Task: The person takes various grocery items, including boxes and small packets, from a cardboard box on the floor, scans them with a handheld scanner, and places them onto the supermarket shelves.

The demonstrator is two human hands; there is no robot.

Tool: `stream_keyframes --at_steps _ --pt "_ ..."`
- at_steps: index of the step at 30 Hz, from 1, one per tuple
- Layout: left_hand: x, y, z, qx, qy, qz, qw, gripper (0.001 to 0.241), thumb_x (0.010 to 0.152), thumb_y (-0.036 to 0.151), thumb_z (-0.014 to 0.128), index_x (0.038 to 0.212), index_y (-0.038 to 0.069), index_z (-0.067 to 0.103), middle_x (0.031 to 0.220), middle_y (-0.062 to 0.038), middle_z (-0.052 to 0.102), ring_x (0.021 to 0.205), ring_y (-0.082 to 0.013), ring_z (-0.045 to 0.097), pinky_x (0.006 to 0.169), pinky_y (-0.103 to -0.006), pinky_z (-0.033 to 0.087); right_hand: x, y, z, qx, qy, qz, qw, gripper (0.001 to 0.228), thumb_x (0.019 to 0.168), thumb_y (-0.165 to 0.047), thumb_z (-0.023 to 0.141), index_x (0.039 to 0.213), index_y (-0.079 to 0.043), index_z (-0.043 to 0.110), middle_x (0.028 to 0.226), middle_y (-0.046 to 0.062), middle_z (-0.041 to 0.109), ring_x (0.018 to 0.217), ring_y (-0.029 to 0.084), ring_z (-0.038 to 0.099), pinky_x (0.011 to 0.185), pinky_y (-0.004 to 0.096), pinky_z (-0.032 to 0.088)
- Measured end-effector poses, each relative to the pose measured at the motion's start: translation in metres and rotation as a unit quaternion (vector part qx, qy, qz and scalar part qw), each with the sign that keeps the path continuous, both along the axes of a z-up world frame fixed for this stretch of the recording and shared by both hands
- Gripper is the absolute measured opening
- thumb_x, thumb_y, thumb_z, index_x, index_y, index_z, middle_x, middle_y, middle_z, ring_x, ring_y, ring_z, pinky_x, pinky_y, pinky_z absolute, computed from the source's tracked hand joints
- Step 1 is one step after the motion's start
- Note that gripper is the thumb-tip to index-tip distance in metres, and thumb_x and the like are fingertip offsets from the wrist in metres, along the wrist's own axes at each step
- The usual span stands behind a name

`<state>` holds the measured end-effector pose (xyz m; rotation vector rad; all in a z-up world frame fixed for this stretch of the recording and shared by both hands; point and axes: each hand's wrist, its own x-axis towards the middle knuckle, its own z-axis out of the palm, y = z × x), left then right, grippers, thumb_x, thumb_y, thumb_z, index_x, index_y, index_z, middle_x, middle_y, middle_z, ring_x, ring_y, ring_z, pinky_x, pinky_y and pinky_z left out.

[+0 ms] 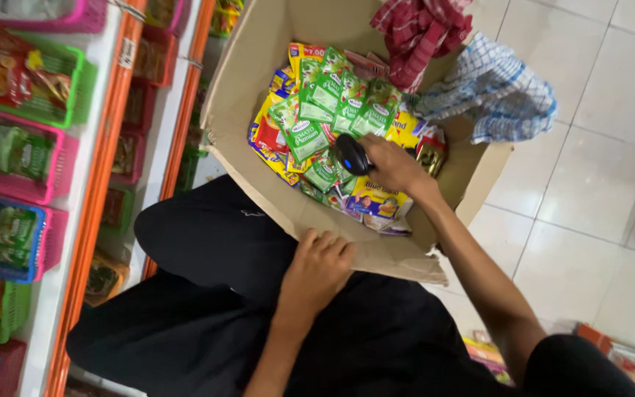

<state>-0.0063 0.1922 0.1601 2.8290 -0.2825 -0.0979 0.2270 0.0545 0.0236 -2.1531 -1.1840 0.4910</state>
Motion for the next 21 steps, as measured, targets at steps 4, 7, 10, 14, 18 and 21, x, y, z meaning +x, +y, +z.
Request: stream_keyframes --at_steps 4,7,10,14,18,21 --pt "-0.009 -0.019 0.006 -0.002 0.004 0.022 1.000 0.009 0.085 0.017 0.064 0.093 0.013 0.067 0.089 -0.003 0.066 0.094 -0.0212 0.063 0.096 -0.0395 0.046 0.001 0.006 0.003 -0.046 0.038 0.017 0.998 0.052 0.068 0.003 0.067 0.119 0.001 0.058 0.114 0.021 0.060 0.114 0.042 0.058 0.098 0.049 0.048" --pt "-0.010 -0.021 0.008 -0.013 -0.018 0.025 0.999 0.014 0.085 0.015 0.063 0.098 0.011 0.067 0.091 -0.003 0.066 0.094 -0.0207 0.062 0.088 -0.0378 0.046 -0.007 0.009 0.004 -0.013 -0.007 0.037 0.999 0.057 0.061 0.003 0.070 0.117 0.001 0.059 0.111 0.021 0.061 0.110 0.043 0.058 0.094 0.050 0.046" --pt "-0.005 -0.023 0.010 -0.012 0.003 0.028 1.000 0.008 0.086 0.014 0.064 0.095 0.012 0.065 0.091 -0.003 0.066 0.096 -0.0215 0.062 0.085 -0.0382 0.046 -0.019 0.010 0.004 -0.008 -0.040 0.047 0.998 0.061 0.059 0.003 0.071 0.119 0.000 0.062 0.110 0.021 0.061 0.107 0.043 0.058 0.090 0.049 0.045" --pt "0.008 -0.022 0.016 -0.095 -0.043 0.056 0.993 0.027 0.076 0.016 0.076 0.101 0.008 0.066 0.094 -0.004 0.065 0.096 -0.0241 0.061 0.087 -0.0402 0.045 -0.016 0.001 0.004 0.031 -0.006 0.018 0.999 0.056 0.071 -0.001 0.073 0.125 -0.001 0.062 0.113 0.019 0.062 0.111 0.042 0.060 0.097 0.047 0.046" --pt "0.008 -0.024 0.017 -0.126 -0.057 0.079 0.987 0.044 0.069 0.018 0.084 0.108 0.006 0.067 0.100 -0.006 0.065 0.099 -0.0264 0.060 0.092 -0.0425 0.045 -0.014 -0.007 0.002 -0.028 0.088 -0.058 0.994 0.042 0.081 -0.005 0.072 0.122 -0.003 0.063 0.114 0.018 0.065 0.109 0.039 0.062 0.096 0.046 0.050" --pt "0.008 -0.023 0.020 -0.157 -0.051 0.088 0.982 0.043 0.070 0.018 0.084 0.109 0.010 0.068 0.099 -0.005 0.064 0.099 -0.0256 0.060 0.094 -0.0433 0.044 -0.004 -0.001 0.011 0.060 0.035 -0.072 0.995 0.048 0.074 -0.002 0.072 0.121 0.001 0.061 0.117 0.023 0.059 0.110 0.042 0.060 0.096 0.049 0.049"
